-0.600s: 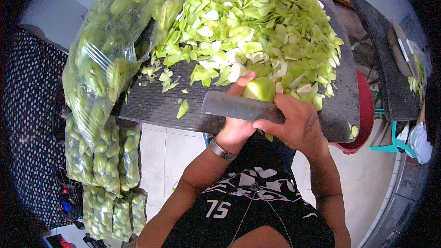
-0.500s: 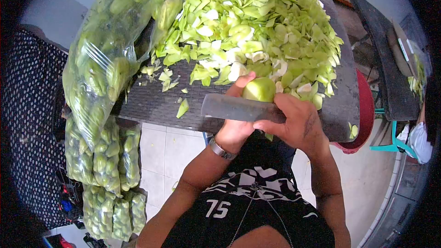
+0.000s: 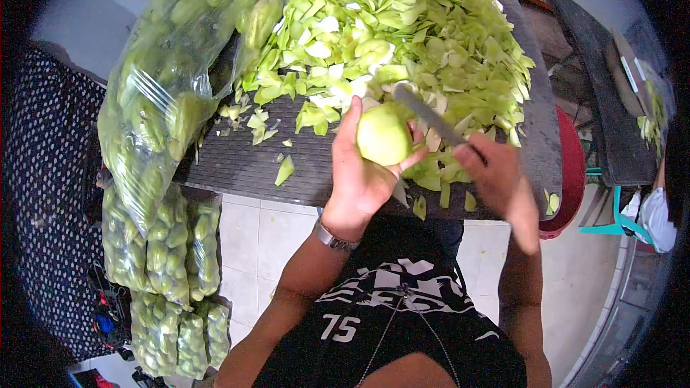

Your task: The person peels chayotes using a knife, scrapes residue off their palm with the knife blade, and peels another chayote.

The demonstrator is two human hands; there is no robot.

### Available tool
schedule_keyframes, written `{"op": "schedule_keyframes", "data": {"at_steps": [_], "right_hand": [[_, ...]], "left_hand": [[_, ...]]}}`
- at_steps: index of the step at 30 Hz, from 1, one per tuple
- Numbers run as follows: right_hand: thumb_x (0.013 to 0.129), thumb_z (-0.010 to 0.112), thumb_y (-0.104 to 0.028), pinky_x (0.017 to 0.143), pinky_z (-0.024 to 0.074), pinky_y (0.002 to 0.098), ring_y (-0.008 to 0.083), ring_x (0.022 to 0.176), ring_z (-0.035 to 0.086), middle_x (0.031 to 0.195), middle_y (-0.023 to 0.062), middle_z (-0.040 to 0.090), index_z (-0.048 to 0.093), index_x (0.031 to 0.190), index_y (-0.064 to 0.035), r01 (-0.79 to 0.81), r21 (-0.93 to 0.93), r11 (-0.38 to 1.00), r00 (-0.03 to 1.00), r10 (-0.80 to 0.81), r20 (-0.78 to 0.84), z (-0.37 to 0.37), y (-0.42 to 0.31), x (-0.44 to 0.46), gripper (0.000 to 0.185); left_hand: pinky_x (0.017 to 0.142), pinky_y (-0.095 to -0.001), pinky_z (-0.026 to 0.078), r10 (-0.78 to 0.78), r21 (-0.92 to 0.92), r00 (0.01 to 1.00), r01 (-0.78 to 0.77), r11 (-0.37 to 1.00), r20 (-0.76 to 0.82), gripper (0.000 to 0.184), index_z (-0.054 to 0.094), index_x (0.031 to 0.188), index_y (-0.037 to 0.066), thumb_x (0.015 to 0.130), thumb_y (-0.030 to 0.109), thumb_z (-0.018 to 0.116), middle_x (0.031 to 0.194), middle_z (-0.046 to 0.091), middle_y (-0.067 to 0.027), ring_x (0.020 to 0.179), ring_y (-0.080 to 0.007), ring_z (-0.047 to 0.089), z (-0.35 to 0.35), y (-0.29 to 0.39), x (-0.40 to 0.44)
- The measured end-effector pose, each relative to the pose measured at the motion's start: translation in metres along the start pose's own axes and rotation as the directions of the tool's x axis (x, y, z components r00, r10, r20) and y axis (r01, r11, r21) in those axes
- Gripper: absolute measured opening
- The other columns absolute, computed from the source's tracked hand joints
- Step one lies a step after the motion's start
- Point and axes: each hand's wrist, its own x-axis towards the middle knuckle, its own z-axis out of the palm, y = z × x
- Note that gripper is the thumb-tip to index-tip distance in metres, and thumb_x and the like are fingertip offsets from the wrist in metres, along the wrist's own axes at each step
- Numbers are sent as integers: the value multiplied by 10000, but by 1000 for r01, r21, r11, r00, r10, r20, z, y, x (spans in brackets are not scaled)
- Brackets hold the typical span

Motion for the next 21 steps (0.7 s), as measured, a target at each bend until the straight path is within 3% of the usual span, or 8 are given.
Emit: {"op": "schedule_keyframes", "data": {"at_steps": [1, 3, 4, 7, 10, 13, 19, 21], "right_hand": [[939, 689, -480, 624, 464, 465, 423, 672, 597, 709, 251, 580, 585, 857, 14, 13, -21, 1000, 999, -12, 46, 4, -13, -3, 512], [902, 735, -437, 621, 459, 435, 383, 658, 577, 729, 219, 575, 574, 867, 23, 195, 14, 981, 981, -195, -11, 16, -31, -10, 489], [884, 757, -416, 620, 457, 420, 364, 651, 566, 739, 203, 572, 569, 872, 27, 281, 27, 959, 959, -280, -45, 21, -36, -12, 482], [846, 779, -464, 631, 469, 440, 415, 702, 606, 753, 217, 584, 575, 879, 22, 330, -7, 944, 939, -329, -97, 28, -43, -10, 528], [825, 786, -500, 642, 480, 445, 419, 722, 623, 758, 214, 588, 578, 889, 12, 380, -55, 923, 917, -384, -103, 31, -43, -9, 555], [807, 797, -505, 651, 491, 447, 415, 739, 638, 765, 208, 595, 584, 889, 8, 378, -128, 917, 921, -386, -52, 32, -43, -11, 561], [768, 830, -473, 638, 480, 437, 403, 710, 629, 744, 198, 591, 579, 847, -6, 323, -104, 941, 939, -332, -86, 23, -30, -7, 537], [779, 802, -544, 642, 493, 459, 400, 723, 645, 754, 190, 621, 593, 841, -27, 247, -151, 957, 964, -258, -58, 15, -19, -5, 561]], "left_hand": [[957, -495, 534, 29, 39, 997, -27, 999, -70, 525, 617, 1214, 82, 1020, 557, 503, 1074, 688, -105, 1013, -293, 678, -5, -5, 3], [969, -493, 530, 95, 127, 975, -70, 989, -202, 533, 591, 1281, 78, 1029, 539, 499, 1111, 684, -100, 1033, -288, 677, -5, -16, 8], [992, -476, 515, 108, 166, 986, -86, 982, -129, 606, 602, 1272, 71, 980, 599, 544, 1118, 683, -139, 1061, -322, 659, -1, -19, 4], [1003, -463, 507, 28, 152, 999, -22, 988, -33, 602, 587, 1304, 65, 988, 574, 527, 1150, 677, -139, 1100, -298, 650, 3, -16, -3], [1000, -454, 506, 66, 285, 998, -63, 956, -2, 617, 579, 1328, 57, 981, 561, 497, 1169, 675, -139, 1099, -286, 650, 2, -16, -8], [859, -413, 559, 25, 153, 999, -18, 988, -44, 521, 608, 1256, 62, 926, 465, 590, 1040, 685, -114, 930, -265, 683, -3, -16, -3], [770, -405, 576, -55, 124, 998, 59, 991, -35, 508, 631, 1206, 56, 901, 460, 589, 970, 685, -94, 870, -245, 686, -4, -9, -2], [635, -400, 577, -121, 121, 992, 126, 985, -45, 556, 636, 1224, 50, 899, 492, 550, 953, 698, -99, 801, -247, 691, -11, -3, -1]]}}
